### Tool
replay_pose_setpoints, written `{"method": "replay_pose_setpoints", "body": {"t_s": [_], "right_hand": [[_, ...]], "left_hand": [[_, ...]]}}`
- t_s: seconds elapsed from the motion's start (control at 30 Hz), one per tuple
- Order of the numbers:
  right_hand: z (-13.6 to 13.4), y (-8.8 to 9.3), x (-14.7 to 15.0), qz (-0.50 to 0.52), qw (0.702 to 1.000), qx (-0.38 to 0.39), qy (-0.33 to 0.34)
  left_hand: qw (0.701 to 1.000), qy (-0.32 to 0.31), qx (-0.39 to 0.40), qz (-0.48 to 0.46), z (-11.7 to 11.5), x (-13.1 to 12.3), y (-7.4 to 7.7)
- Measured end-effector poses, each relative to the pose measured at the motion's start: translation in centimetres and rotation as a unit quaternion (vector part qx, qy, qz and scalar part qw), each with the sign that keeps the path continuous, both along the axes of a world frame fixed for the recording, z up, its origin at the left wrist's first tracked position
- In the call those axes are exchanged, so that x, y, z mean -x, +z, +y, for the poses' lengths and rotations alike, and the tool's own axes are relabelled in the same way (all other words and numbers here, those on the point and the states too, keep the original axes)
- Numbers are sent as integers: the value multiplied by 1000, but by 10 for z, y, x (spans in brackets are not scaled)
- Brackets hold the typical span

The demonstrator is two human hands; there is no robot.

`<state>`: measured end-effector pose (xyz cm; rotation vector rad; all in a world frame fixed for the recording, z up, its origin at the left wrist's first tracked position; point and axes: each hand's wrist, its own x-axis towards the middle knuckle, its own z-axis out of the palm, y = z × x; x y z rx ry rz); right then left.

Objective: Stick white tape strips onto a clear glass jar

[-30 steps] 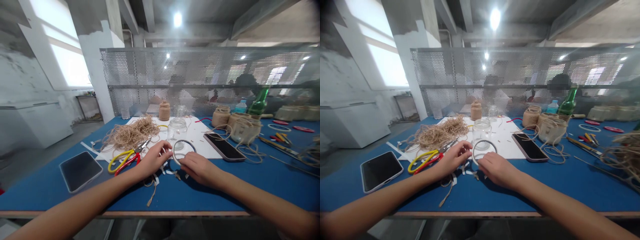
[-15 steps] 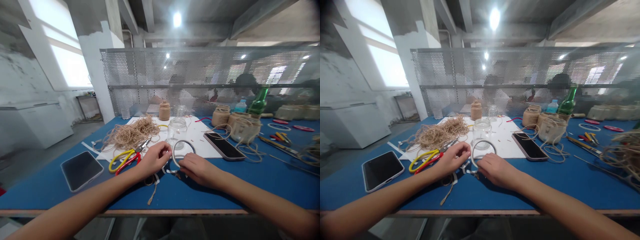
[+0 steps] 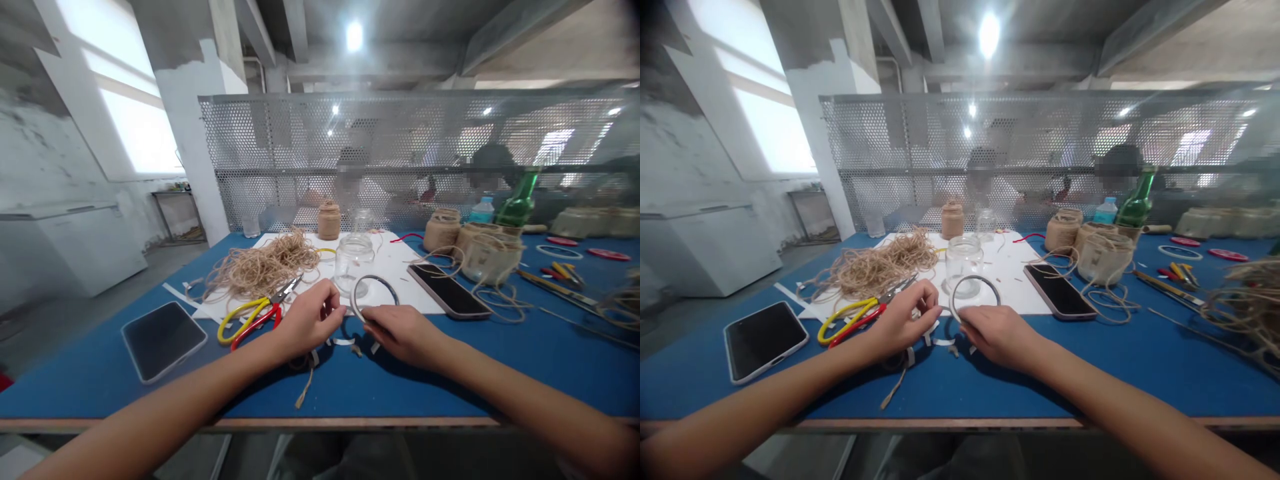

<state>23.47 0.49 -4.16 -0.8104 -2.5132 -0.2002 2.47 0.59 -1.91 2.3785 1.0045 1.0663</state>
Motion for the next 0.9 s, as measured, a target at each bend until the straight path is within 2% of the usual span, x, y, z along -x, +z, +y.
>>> {"method": "replay_pose_setpoints", "body": {"t_s": [0.17,0.33,0.43,0.53,0.6,0.7,0.9], "right_hand": [[3,9,-5,24,994,-44,-92],[13,40,-24,49,982,-105,-147],[28,61,-38,-3,974,-104,-202],[48,74,-48,-57,961,-115,-247],[59,77,-51,-89,954,-121,-258],[68,74,-51,-115,949,-146,-253],[70,60,-45,-76,943,-174,-273]], "left_hand": [[998,-4,11,-67,1,-3,9],[985,27,102,-137,26,-10,26],[988,50,89,-120,47,-17,33],[988,95,57,-108,63,-24,33],[987,111,44,-107,70,-28,31],[989,101,28,-101,77,-28,27],[994,62,-35,-86,81,-25,20]]}}
